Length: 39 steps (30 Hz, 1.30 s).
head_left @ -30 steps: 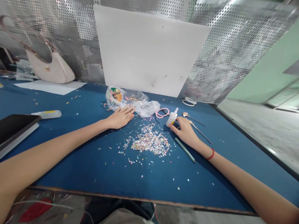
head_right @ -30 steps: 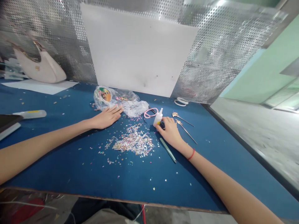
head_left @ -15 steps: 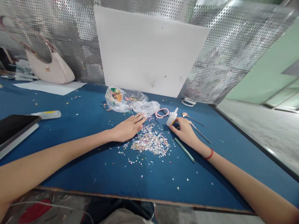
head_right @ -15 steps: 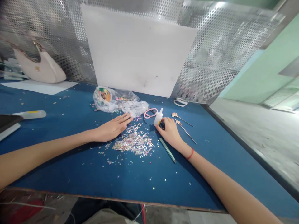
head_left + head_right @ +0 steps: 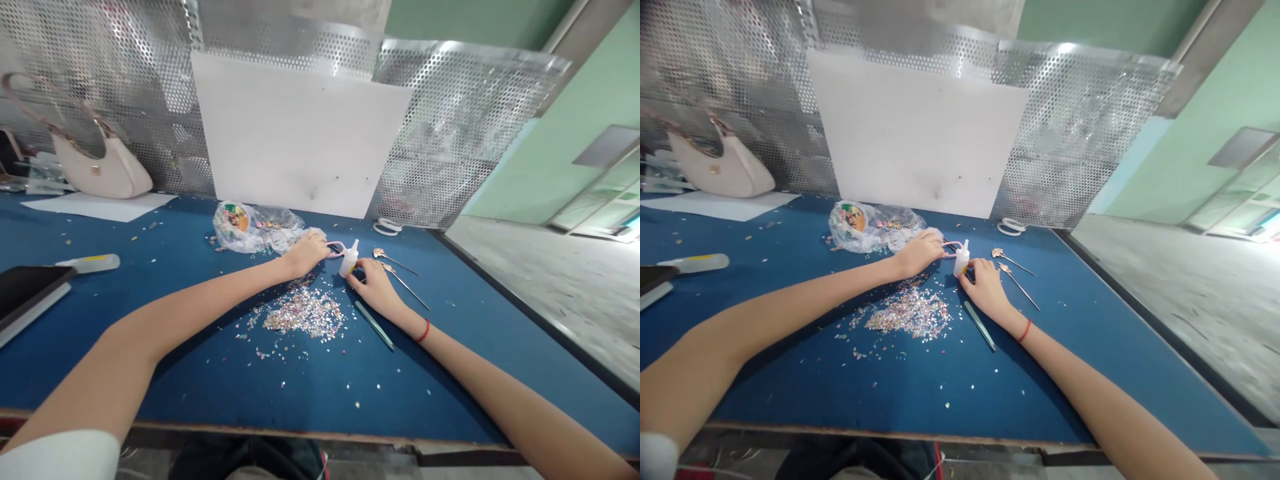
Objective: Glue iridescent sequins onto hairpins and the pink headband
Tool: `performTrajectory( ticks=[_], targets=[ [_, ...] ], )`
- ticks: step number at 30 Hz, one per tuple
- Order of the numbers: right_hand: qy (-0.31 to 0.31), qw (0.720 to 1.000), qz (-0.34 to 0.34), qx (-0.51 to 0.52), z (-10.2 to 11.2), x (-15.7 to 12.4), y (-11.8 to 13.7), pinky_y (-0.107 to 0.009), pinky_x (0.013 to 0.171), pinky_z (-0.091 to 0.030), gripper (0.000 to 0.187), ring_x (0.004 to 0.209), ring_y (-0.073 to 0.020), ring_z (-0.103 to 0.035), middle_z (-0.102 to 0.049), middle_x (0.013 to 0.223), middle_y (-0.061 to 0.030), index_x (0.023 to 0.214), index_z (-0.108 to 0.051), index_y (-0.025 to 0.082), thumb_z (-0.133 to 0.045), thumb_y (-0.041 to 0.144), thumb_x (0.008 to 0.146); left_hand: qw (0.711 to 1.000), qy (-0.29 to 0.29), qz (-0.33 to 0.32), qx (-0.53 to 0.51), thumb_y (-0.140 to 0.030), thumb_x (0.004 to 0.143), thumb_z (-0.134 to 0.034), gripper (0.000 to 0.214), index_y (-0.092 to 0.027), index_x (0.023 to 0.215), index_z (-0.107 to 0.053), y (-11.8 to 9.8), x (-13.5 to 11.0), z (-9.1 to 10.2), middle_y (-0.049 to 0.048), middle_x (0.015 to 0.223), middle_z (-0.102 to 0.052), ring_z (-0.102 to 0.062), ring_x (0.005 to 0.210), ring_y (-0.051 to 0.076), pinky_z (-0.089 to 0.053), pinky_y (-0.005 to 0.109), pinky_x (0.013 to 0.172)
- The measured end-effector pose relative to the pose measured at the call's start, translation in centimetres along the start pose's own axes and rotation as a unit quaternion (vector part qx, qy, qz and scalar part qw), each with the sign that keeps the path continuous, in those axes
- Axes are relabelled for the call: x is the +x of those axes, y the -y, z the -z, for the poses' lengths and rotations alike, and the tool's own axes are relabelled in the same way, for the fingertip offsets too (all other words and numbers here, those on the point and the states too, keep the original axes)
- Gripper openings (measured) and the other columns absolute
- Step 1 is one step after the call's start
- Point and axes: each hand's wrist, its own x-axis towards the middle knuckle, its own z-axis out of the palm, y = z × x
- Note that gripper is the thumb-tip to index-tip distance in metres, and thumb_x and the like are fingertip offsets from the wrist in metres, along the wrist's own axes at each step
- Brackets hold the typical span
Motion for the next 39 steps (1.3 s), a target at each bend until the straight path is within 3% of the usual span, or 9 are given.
performTrajectory(
  ticks=[3, 9, 14, 18, 22, 26, 28, 34, 39],
  targets=[
    [-0.006, 1.000, 0.002, 0.008, 0.0, 0.0, 0.1, -0.046, 0.083, -0.045, 0.017, 0.093, -0.0294, -0.056, -0.062, 0.094, -0.0123, 0.089, -0.054, 0.020, -0.051, 0.036, 0.085, 0.990, -0.056, 0.061, -0.114, -0.024, 0.098, -0.037, 0.036, -0.012, 0.095, -0.071, 0.6, 0.0, 1.3, 0.0129, 0.099, -0.072, -0.065, 0.097, 0.021, -0.046, 0.035, 0.090],
    [-0.038, 0.997, -0.006, 0.062, 0.2, 0.0, 0.6, -0.047, 0.087, -0.044, 0.021, 0.099, -0.0291, -0.056, -0.061, 0.101, -0.0130, 0.099, -0.053, 0.019, -0.052, 0.035, 0.086, 0.911, -0.217, 0.233, -0.263, -0.031, 0.095, -0.043, 0.036, -0.011, 0.098, -0.073, 1.2, -1.1, 6.5, 0.0099, 0.087, -0.076, -0.070, 0.081, 0.018, -0.050, 0.032, 0.082],
    [-0.116, 0.975, 0.000, 0.189, 2.4, -0.2, 2.5, -0.046, 0.097, -0.042, 0.032, 0.111, -0.0255, -0.053, -0.056, 0.119, -0.0133, 0.117, -0.048, 0.021, -0.044, 0.042, 0.094, 0.909, -0.164, 0.226, -0.309, -0.035, 0.091, -0.048, 0.037, -0.014, 0.081, -0.075, -0.2, -1.5, 9.7, 0.0090, 0.075, -0.076, -0.069, 0.076, 0.018, -0.052, 0.034, 0.076],
    [-0.076, 0.949, 0.063, 0.300, 3.7, -0.9, 5.1, -0.041, 0.092, -0.046, 0.031, 0.103, -0.0228, -0.057, -0.061, 0.110, -0.0086, 0.112, -0.056, 0.024, -0.038, 0.044, 0.097, 0.877, -0.147, 0.218, -0.403, -0.038, 0.089, -0.050, 0.036, -0.011, 0.089, -0.074, -2.0, -1.1, 9.6, 0.0111, 0.075, -0.075, -0.069, 0.070, 0.019, -0.055, 0.033, 0.068],
    [-0.083, 0.924, 0.025, 0.373, 2.9, -1.6, 7.0, -0.039, 0.088, -0.047, 0.039, 0.098, -0.0236, -0.059, -0.063, 0.099, -0.0086, 0.084, -0.061, 0.023, -0.033, 0.047, 0.098, 0.830, -0.119, 0.228, -0.495, -0.037, 0.090, -0.048, 0.038, -0.007, 0.095, -0.071, -3.5, -1.0, 9.2, 0.0143, 0.079, -0.075, -0.069, 0.066, 0.018, -0.058, 0.032, 0.065],
    [-0.082, 0.909, -0.025, 0.407, 2.5, -1.8, 7.0, -0.039, 0.083, -0.047, 0.040, 0.094, -0.0242, -0.057, -0.061, 0.098, -0.0089, 0.062, -0.048, 0.021, -0.046, 0.047, 0.092, 0.786, -0.113, 0.239, -0.559, -0.037, 0.097, -0.038, 0.043, -0.004, 0.107, -0.065, -3.4, -1.2, 9.4, 0.0161, 0.087, -0.074, -0.070, 0.069, 0.017, -0.059, 0.031, 0.074],
    [-0.078, 0.896, -0.041, 0.436, 2.7, -1.7, 6.8, -0.040, 0.083, -0.046, 0.035, 0.095, -0.0251, -0.055, -0.060, 0.098, -0.0084, 0.061, -0.047, 0.021, -0.057, 0.044, 0.085, 0.786, -0.118, 0.249, -0.553, -0.036, 0.099, -0.033, 0.046, -0.003, 0.112, -0.062, -2.9, -1.4, 9.4, 0.0172, 0.093, -0.073, -0.071, 0.075, 0.017, -0.058, 0.030, 0.077],
    [-0.008, 0.869, -0.038, 0.493, 2.8, -1.7, 7.0, -0.045, 0.091, -0.043, 0.041, 0.105, -0.0283, -0.054, -0.061, 0.096, -0.0085, 0.049, -0.046, 0.020, -0.059, 0.038, 0.083, 0.851, -0.136, 0.251, -0.441, -0.042, 0.102, -0.015, 0.061, -0.003, 0.121, -0.057, -1.7, -1.5, 8.8, 0.0193, 0.103, -0.070, -0.069, 0.094, 0.019, -0.056, 0.027, 0.079],
    [0.002, 0.864, -0.020, 0.503, 2.9, -1.8, 7.0, -0.046, 0.099, -0.040, 0.036, 0.125, -0.0298, -0.047, -0.063, 0.111, -0.0073, 0.050, -0.051, 0.020, -0.060, 0.031, 0.083, 0.807, -0.197, 0.292, -0.474, -0.039, 0.102, -0.026, 0.051, -0.004, 0.116, -0.060, -1.0, -1.5, 9.2, 0.0180, 0.096, -0.069, -0.068, 0.088, 0.018, -0.055, 0.028, 0.077]
  ],
)
